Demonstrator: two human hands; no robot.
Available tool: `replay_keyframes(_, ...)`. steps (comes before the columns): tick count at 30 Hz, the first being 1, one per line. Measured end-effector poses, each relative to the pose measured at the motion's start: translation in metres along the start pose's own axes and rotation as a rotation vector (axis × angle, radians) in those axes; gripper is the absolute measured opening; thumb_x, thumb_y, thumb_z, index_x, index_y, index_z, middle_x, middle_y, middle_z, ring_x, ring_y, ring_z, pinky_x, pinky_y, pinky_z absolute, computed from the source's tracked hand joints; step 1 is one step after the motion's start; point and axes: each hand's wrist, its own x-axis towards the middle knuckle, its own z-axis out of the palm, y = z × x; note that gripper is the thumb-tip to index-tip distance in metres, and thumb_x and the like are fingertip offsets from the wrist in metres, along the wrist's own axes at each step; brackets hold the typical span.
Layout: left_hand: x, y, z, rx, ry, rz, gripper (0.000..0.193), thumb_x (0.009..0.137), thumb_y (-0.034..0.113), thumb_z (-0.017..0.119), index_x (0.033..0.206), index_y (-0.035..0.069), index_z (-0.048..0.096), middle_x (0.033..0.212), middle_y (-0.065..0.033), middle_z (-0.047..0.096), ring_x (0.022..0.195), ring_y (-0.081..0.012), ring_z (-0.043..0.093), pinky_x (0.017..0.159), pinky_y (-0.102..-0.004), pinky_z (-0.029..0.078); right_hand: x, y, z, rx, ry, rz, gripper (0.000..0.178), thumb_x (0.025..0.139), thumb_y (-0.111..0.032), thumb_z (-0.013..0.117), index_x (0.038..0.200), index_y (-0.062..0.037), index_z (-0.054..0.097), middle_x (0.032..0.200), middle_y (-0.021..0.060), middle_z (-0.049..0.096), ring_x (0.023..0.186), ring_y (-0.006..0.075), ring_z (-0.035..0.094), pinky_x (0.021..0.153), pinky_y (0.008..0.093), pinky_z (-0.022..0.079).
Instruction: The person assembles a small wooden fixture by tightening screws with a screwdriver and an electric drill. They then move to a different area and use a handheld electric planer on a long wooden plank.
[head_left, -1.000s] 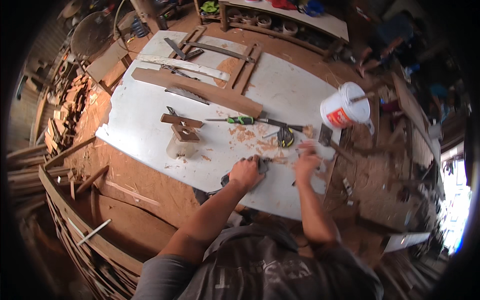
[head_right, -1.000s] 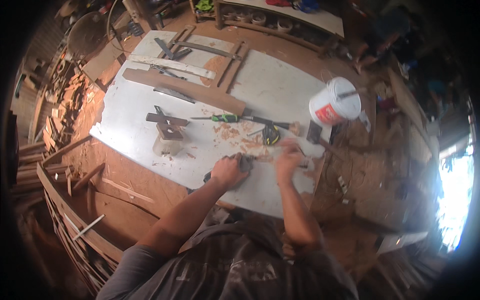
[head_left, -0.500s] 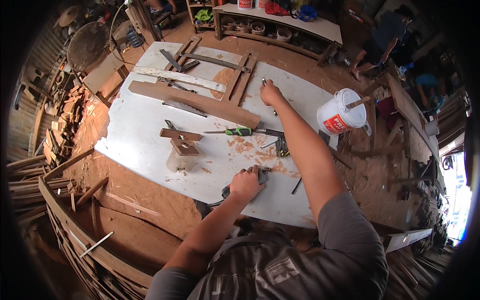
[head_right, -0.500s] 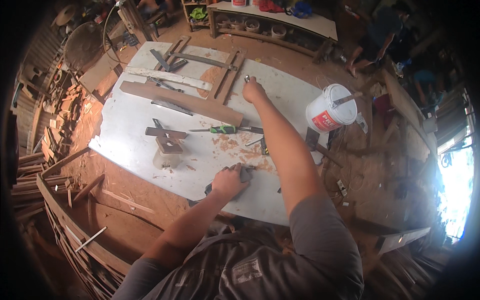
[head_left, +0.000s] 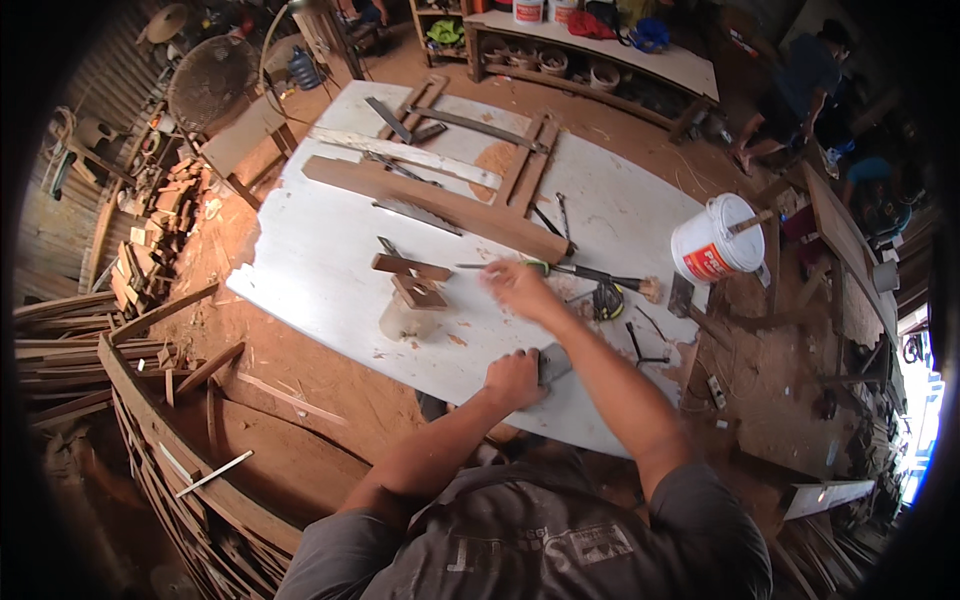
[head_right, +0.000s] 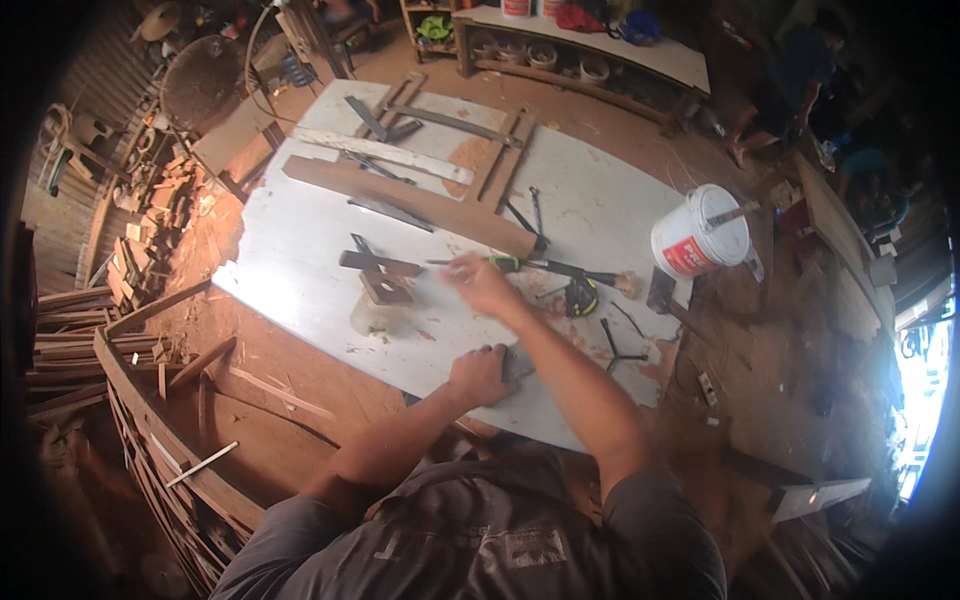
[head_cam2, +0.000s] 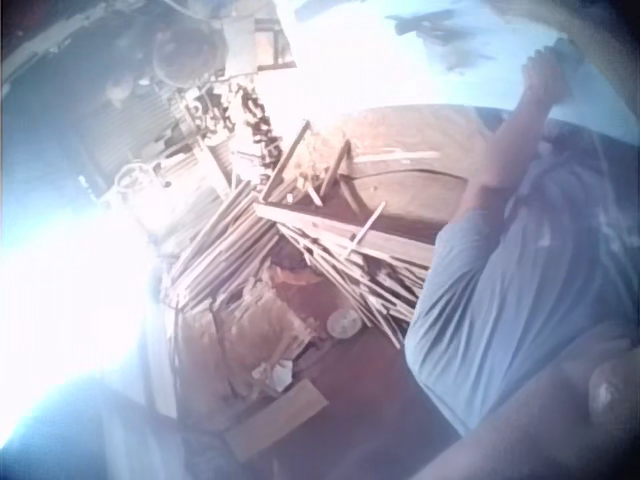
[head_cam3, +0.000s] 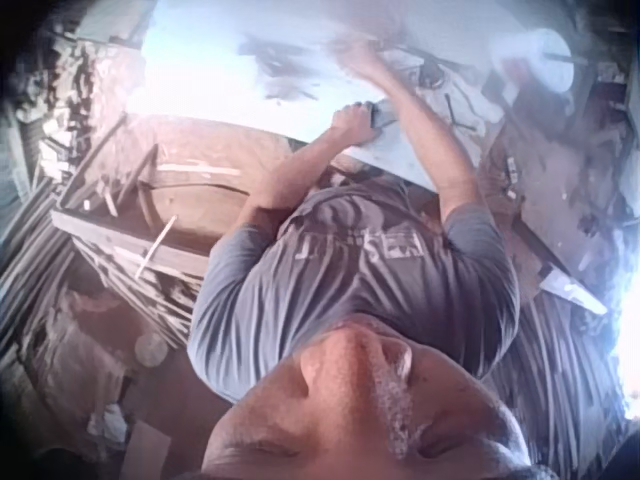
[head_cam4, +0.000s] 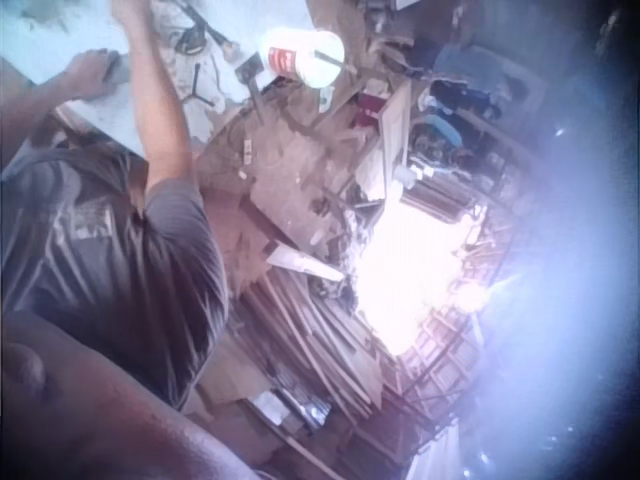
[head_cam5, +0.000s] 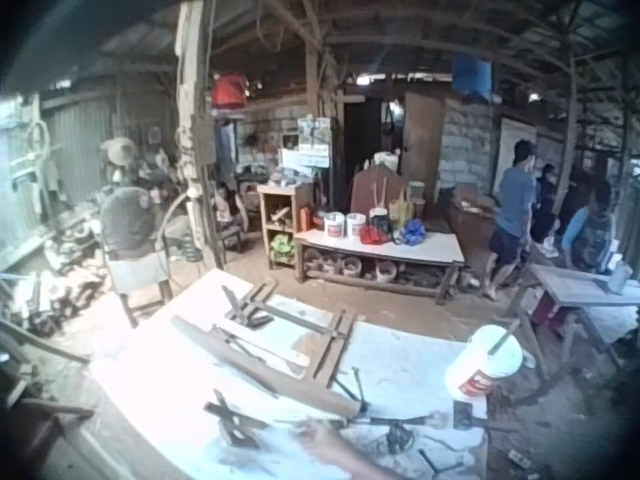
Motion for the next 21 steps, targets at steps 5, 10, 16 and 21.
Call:
replay_keyframes(5,-0.053,-0.056,-0.029,-0.402,-0.276,0.004,0.089,0.08,0.045,0.085,0.149,-0.001,0.054,0.124,-0.0228,0.072,0.116,-0.0312,0.071,0.102,-0.0444,0.054,0.013,-0.017,0.067,0.064,-0.306,0.064,0.152,0.07,-0.057,0.098,0.172,-0.0175,-0.006,0.153,0.0313,0.052,0.144,0.0376,0.05,0.107,0.0471,0.052)
replay_keyframes(10,-0.137,-0.144,-0.016,-0.86,-0.123,-0.014,0.09,0.077,0.043,0.092,0.149,0.0,0.058,0.13,-0.018,0.072,0.12,-0.0266,0.067,0.107,-0.038,0.05,0.045,-0.013,0.097,0.164,-0.329,-0.004,0.154,0.067,-0.037,0.104,0.172,-0.022,-0.007,0.156,0.0271,0.05,0.14,0.0341,0.055,0.106,0.0488,0.056)
replay_keyframes(16,-0.174,-0.192,-0.052,-1.234,0.114,0.013,0.083,0.083,0.026,0.091,0.153,0.003,0.053,0.129,-0.0116,0.068,0.117,-0.023,0.065,0.103,-0.037,0.052,0.043,-0.004,0.114,0.218,-0.182,-0.004,0.111,0.078,-0.026,0.098,0.158,-0.0045,0.024,0.136,0.0206,0.068,0.125,0.024,0.065,0.097,0.0358,0.057)
replay_keyframes(21,-0.172,-0.226,-0.096,-1.354,0.153,0.142,0.074,0.085,0.021,0.089,0.148,0.003,0.055,0.125,-0.0112,0.07,0.114,-0.0209,0.067,0.101,-0.0368,0.054,0.009,-0.035,0.148,0.392,0.019,0.082,0.076,0.09,-0.02,0.089,0.144,-0.0066,0.037,0.132,0.0183,0.071,0.117,0.0204,0.068,0.096,0.0352,0.056)
